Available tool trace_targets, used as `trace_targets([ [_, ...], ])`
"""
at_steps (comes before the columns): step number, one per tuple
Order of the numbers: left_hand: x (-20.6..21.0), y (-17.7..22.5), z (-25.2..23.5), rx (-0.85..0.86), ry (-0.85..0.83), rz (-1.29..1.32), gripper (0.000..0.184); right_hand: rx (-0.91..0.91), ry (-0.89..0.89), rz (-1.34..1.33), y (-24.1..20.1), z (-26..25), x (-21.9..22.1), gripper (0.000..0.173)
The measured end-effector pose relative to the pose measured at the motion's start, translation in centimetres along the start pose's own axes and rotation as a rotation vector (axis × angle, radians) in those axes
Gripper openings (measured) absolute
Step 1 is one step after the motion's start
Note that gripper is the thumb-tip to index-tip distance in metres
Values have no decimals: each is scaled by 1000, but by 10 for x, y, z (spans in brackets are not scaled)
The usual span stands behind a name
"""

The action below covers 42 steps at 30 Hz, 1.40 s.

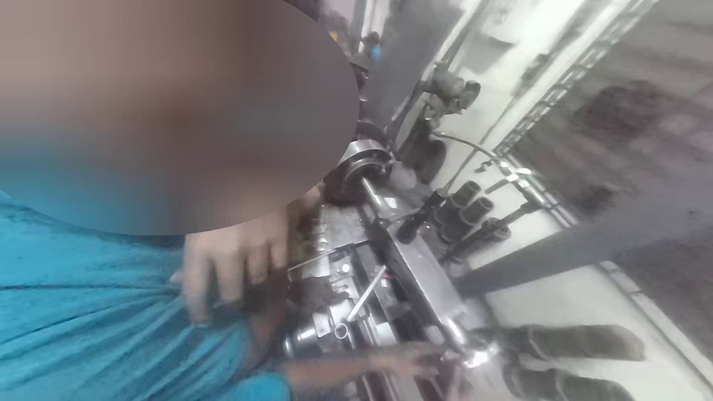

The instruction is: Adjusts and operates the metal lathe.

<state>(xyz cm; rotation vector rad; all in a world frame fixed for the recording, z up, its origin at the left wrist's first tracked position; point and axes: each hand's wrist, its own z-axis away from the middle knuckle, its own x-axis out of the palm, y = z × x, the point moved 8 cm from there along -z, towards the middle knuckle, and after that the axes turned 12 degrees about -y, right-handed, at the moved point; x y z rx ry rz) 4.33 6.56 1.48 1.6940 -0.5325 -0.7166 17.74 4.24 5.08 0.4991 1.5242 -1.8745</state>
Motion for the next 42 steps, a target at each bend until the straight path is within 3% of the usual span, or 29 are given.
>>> trace_targets([
  [3, -1, 5, -2, 29, -34, -58, 46, -25, 97, -33, 2, -4, -5, 70],
  [6, -2, 1, -4, 75, -48, -98, 39, -56, 77, -128, 3, -11, -11, 73],
  [11, 6, -7, -6, -13, -6, -170, 41, 38, -13, -442, 4, -14, -14, 75],
  [13, 12, -9, -3, -66, 44, -156, 44, 89, 59, -325, -8, -8, -26, 71],
  [15, 13, -6, -2, -118, 75, -150, 45, 95, 181, -139, -30, 7, -45, 47],
  [16, 12, -1, -2, -137, 89, -153, 45, 48, 250, -67, -43, 17, -54, 55],
  [18, 10, 17, -2, -189, 112, -157, 45, -131, 368, 103, -63, 34, -64, 90],
  [20, 6, 33, 0, -273, 91, -144, 47, -310, 358, 276, -80, 44, -58, 100],
  [23, 5, 39, -3, -340, 83, -157, 48, -325, 277, 579, -81, 39, -38, 107],
  [26, 5, 43, -8, -430, 75, -155, 52, -248, 412, 750, -63, 20, -35, 100],
  [29, 0, 56, -12, -546, 20, -158, 57, -227, 539, 782, -71, 16, -46, 96],
  [34, -8, 71, -21, -637, -15, -94, 73, -238, 463, 666, -86, 14, -62, 101],
  [37, -11, 68, -22, -584, 5, -61, 70, -238, 427, 662, -88, 9, -65, 97],
  [42, -5, 51, -11, -283, 151, -165, 50, -80, 193, 619, -86, -12, -86, 100],
])
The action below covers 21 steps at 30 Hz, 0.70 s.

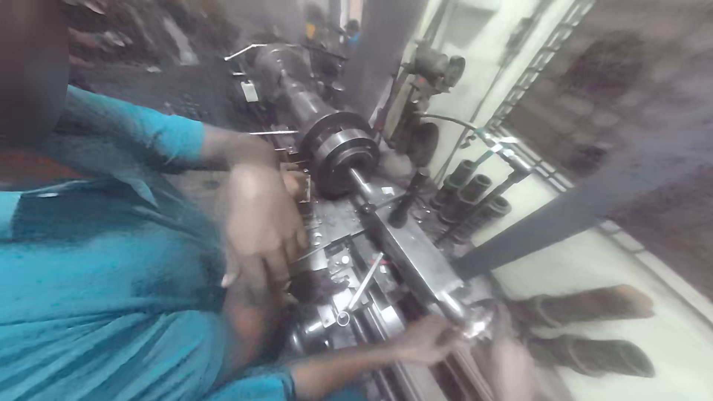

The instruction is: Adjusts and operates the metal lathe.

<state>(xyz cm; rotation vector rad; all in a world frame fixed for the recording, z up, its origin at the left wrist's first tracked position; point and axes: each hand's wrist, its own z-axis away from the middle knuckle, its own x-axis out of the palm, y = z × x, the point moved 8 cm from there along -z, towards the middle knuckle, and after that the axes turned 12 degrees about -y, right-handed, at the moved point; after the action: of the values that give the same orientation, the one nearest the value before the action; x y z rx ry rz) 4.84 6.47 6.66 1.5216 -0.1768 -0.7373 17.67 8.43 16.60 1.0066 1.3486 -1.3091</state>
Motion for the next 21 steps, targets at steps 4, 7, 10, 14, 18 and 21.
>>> trace_targets([
  [4, 16, -30, 3, 75, -22, 86, 53, 27, -148, 8, 8, -16, -4, 94],
  [7, 19, -33, 4, 121, -81, 166, 52, 30, -191, -9, 10, -22, -7, 91],
  [10, 19, -31, 4, 175, -130, 212, 48, 66, -343, 19, 21, -37, -4, 88],
  [14, 20, -35, 1, 219, -192, 268, 51, 50, -438, -60, 43, -62, 7, 90],
  [18, 22, -39, 0, 227, -209, 241, 48, -9, -507, -237, 56, -76, 18, 92],
  [21, 10, -18, 12, 438, -159, 65, 48, -19, -575, -327, 58, -80, 20, 89],
])
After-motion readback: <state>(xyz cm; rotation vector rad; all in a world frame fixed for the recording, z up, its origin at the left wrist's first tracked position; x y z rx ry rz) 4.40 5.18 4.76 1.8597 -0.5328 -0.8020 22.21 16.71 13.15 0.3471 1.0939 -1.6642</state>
